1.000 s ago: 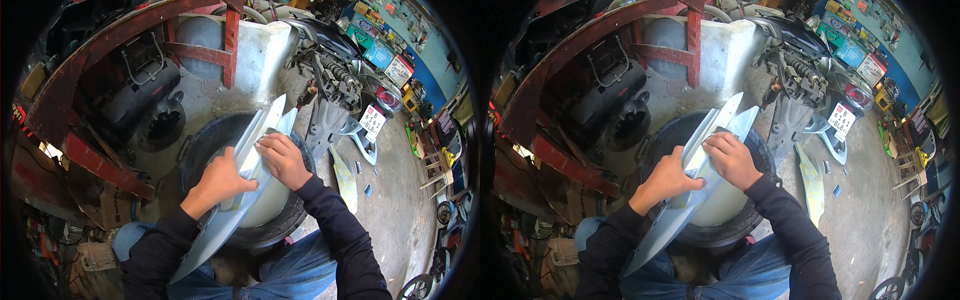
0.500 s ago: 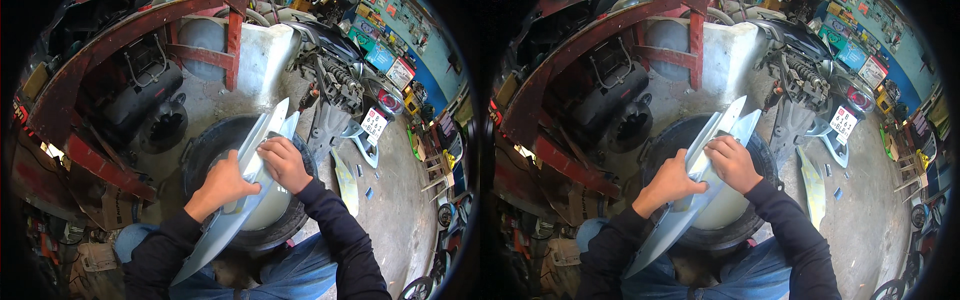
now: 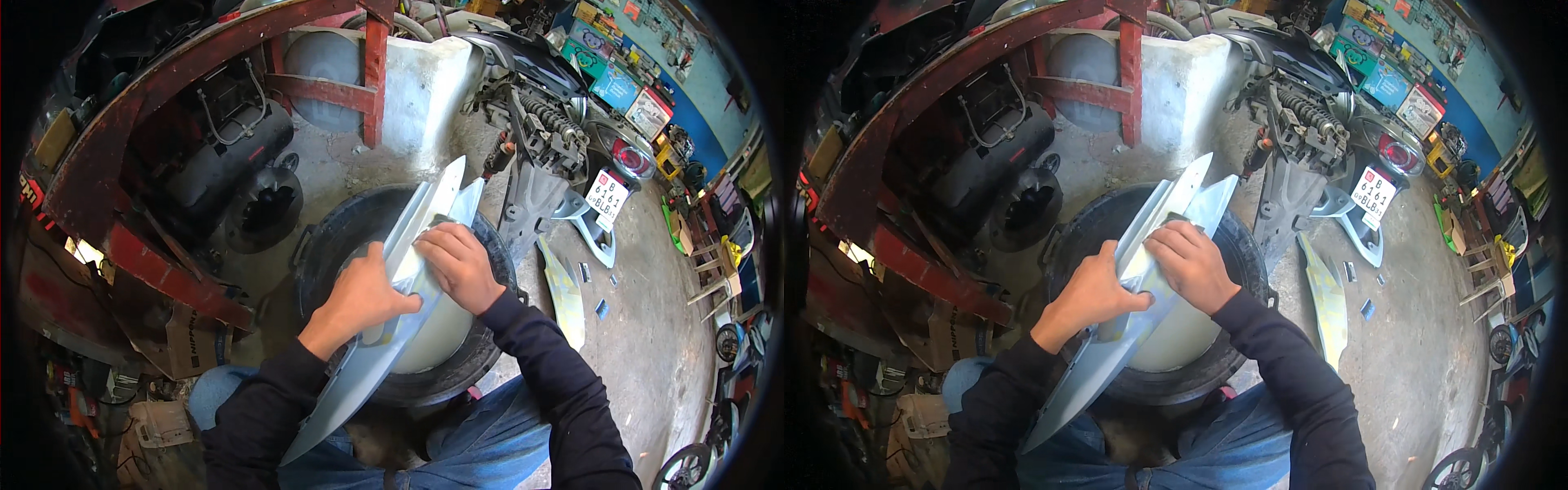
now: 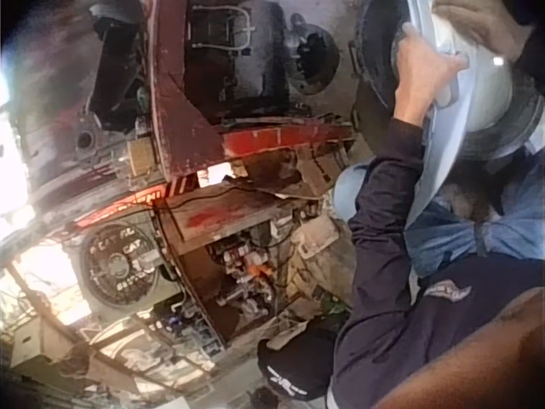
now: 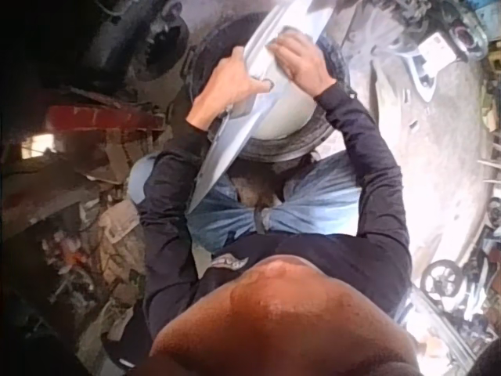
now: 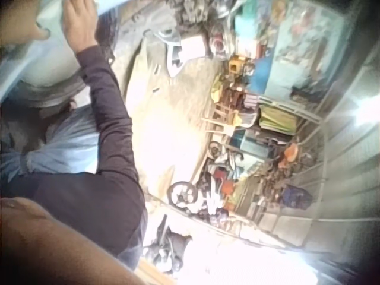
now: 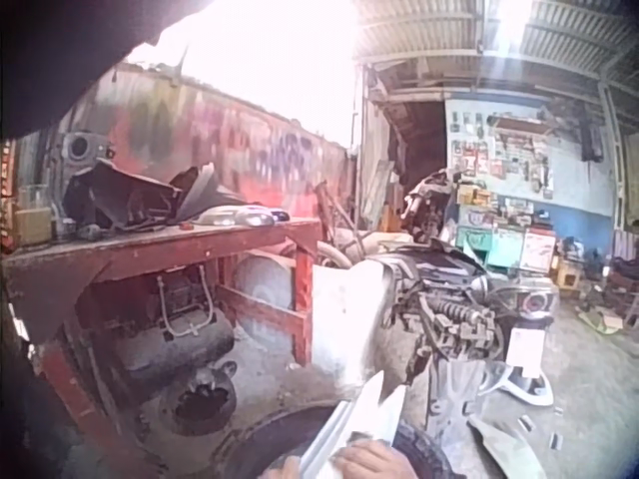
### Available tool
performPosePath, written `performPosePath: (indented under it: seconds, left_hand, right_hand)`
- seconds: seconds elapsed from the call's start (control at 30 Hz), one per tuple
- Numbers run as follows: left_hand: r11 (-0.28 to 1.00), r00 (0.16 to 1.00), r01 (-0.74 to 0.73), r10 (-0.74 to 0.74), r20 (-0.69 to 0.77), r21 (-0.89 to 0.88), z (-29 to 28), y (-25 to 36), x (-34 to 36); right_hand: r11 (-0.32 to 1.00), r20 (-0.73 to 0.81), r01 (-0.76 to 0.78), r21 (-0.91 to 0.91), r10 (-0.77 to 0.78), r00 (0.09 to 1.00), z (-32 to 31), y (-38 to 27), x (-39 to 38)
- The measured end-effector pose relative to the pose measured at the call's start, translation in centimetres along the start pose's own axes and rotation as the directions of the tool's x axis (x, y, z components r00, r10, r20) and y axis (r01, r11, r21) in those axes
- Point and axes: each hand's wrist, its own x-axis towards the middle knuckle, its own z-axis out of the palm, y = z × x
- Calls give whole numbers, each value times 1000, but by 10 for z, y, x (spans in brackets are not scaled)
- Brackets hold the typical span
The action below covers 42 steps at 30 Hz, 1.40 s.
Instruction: The person wet-sands a motorcycle fairing over a basin of water using sandpaper, rubbing the paper along the surfaces of the plastic part.
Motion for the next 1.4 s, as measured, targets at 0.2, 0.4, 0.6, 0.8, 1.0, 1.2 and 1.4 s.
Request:
performPosePath:
  seconds: [0.2, 0.4, 0.6, 0.8, 1.0, 1.2, 1.4]
  left_hand:
    - [998, 999, -49, 49, 0, -35, 2, -4, -1]
    - [1000, 999, -29, 29, 24, -5, 1, 0, 1]
    - [1000, 999, -13, 14, 42, -24, -3, -5, 3]
    - [998, 998, -57, 57, -9, -37, 0, -7, 2]
    - [999, 999, -34, 33, -17, -12, 2, -5, 1]
    - [996, 998, -66, 67, 8, -60, 2, -8, 1]
    - [994, 997, -78, 77, -23, -70, 1, -12, 1]
  right_hand:
    - [996, 8, 85, -23, -85, 996, 3, -9, -7]
    - [992, -24, 102, 78, -100, 995, 8, -23, -9]
    - [986, -44, 141, 94, -137, 990, 16, -28, -8]
    - [997, -35, 59, -45, -61, 998, 8, -1, 4]
    - [997, -31, 67, -26, -68, 997, 3, 10, 3]
    - [995, -31, 104, 1, -104, 994, 10, 2, -11]
    - [991, -38, 120, 59, -118, 992, 9, -22, -9]
